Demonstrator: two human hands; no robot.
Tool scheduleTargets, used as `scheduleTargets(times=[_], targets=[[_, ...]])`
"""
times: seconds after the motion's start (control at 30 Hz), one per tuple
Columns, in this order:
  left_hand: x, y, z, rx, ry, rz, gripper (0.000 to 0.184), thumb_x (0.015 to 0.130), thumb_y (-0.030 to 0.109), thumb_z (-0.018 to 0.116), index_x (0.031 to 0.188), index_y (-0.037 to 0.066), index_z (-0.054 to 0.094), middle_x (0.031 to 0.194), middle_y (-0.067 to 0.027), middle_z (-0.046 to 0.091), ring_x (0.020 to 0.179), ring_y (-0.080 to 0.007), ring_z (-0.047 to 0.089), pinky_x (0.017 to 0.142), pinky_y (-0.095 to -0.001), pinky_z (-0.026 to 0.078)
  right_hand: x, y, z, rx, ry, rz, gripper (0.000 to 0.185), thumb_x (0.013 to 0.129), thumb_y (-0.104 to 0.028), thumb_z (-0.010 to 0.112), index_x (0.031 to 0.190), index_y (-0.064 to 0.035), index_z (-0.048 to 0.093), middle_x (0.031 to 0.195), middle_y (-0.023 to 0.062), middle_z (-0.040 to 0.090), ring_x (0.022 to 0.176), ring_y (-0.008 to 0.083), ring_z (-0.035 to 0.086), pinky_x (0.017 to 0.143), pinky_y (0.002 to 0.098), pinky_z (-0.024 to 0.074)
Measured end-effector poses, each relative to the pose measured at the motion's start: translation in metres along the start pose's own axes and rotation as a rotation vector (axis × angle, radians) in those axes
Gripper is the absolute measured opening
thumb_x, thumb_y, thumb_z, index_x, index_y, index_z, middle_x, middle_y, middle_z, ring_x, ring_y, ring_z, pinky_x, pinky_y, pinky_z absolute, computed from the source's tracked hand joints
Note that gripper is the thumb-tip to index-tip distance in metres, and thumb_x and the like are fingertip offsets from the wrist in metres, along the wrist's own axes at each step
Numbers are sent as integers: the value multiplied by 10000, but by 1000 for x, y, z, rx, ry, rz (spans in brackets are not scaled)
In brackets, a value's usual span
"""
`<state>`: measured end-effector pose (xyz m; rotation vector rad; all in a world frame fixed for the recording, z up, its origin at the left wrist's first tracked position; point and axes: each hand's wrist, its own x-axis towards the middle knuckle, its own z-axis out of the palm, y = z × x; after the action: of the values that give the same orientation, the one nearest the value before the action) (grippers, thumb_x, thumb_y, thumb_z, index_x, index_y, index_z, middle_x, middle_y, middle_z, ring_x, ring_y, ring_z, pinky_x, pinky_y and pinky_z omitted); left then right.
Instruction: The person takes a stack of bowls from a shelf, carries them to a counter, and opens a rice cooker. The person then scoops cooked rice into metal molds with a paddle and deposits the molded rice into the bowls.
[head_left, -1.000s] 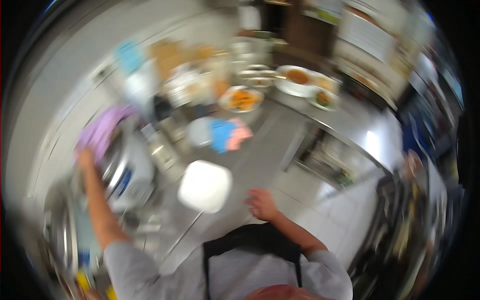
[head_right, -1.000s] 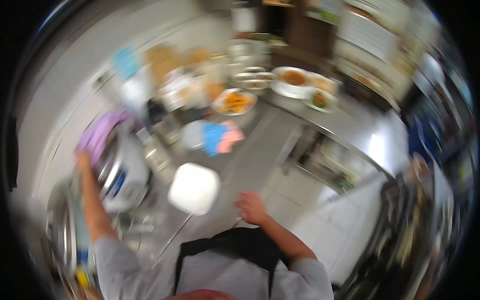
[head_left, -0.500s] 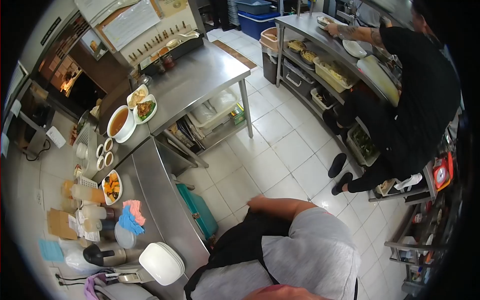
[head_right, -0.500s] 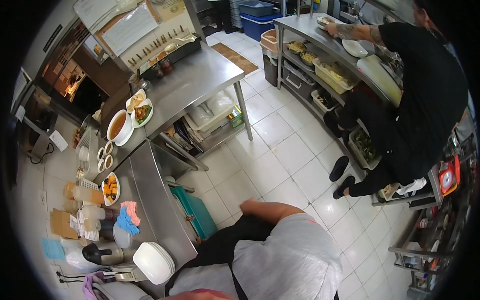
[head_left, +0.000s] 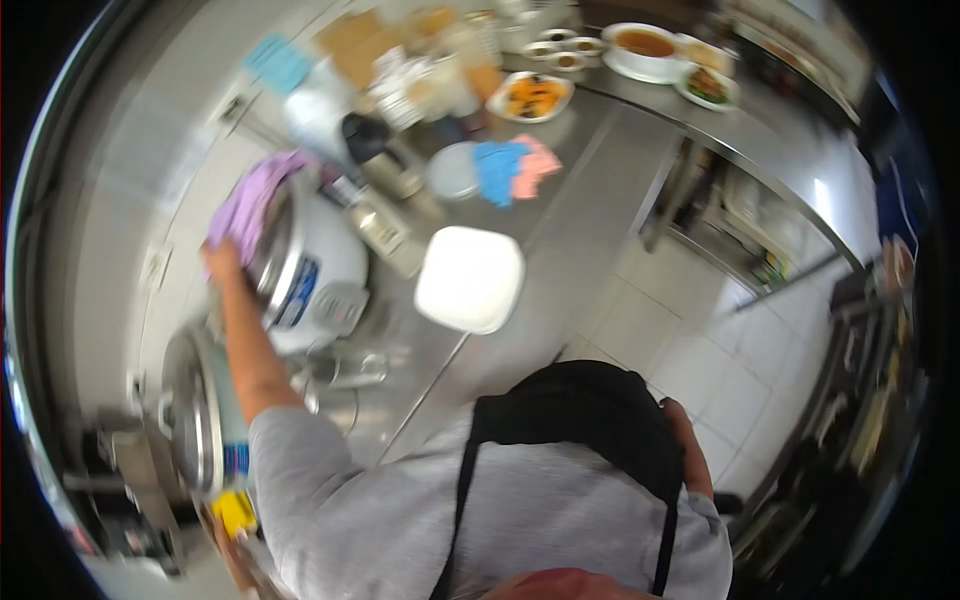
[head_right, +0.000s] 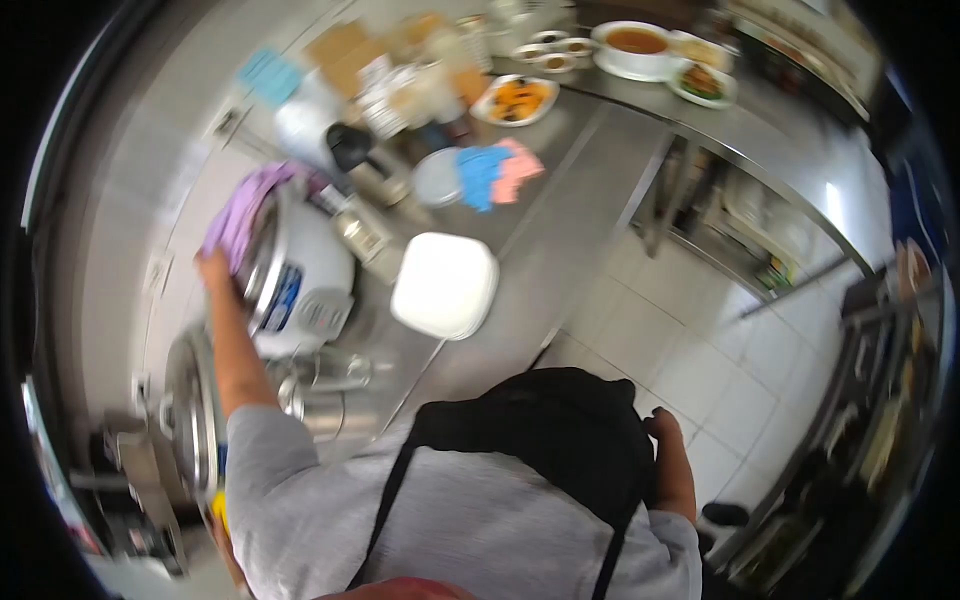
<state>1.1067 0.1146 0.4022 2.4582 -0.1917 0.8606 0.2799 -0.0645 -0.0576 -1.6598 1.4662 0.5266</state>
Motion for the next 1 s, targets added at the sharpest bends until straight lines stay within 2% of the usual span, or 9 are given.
scheduleTargets(times=[0.13,0.27,0.37,0.4,0.57,0.77,0.87,0.97,1.0], targets=[[-40,46,-40,-60,-1,2,594,664,353,558,1139,19,433,1067,-241,517,1012,-363,488,863,-393,376,7,-57,-50,5,94,-122,436,718,-243,559,1095,-32,497,1040,199,549,984,308,523,834,374,417],[-40,45,-37,-98,17,-10,574,663,341,556,1122,16,448,1061,-246,514,997,-366,492,858,-396,379,2,-95,-66,8,93,-163,420,721,-249,560,1080,-37,511,965,193,584,919,316,555,790,367,439],[-41,45,-35,-104,23,-8,572,663,335,554,1124,14,447,1060,-247,513,994,-367,492,858,-398,378,16,-75,-50,76,93,-260,419,714,-272,574,1059,-39,528,928,195,595,889,319,567,768,361,447],[-44,47,-39,-100,24,-21,572,663,333,554,1125,14,446,1061,-249,511,995,-367,492,859,-397,378,54,-28,-21,-8,46,-317,432,705,-298,591,1042,-33,538,939,206,588,899,318,564,769,360,444],[-46,52,-43,-112,6,-15,578,659,326,555,1122,-2,443,1069,-254,504,998,-366,490,861,-394,376,54,44,20,126,117,-163,459,696,-310,608,1024,2,536,926,222,587,877,325,572,752,361,452],[-43,49,-40,-114,-2,-7,597,656,331,555,1137,2,427,1074,-257,500,993,-374,491,855,-392,382,1,12,1,154,119,-94,463,694,-308,608,1025,7,535,918,228,586,866,327,575,743,358,456],[-46,55,-44,-86,-74,-54,660,653,379,579,1185,36,393,1186,-281,395,1077,-386,420,893,-429,342,-28,-11,-12,187,130,-85,465,693,-308,608,1025,9,534,914,231,586,861,327,577,738,357,457],[-73,87,-58,176,-131,-81,733,640,443,602,1227,76,361,1265,-286,273,1150,-397,320,928,-477,281,-39,-28,-21,194,143,-91,467,691,-307,608,1025,12,534,910,235,586,856,328,579,733,356,459],[-85,96,-62,186,-110,46,745,649,463,607,1244,96,350,1294,-279,204,1176,-402,259,948,-514,218,-31,-29,-24,148,122,-102,467,690,-299,607,1028,14,532,909,237,586,852,327,580,731,353,460]])
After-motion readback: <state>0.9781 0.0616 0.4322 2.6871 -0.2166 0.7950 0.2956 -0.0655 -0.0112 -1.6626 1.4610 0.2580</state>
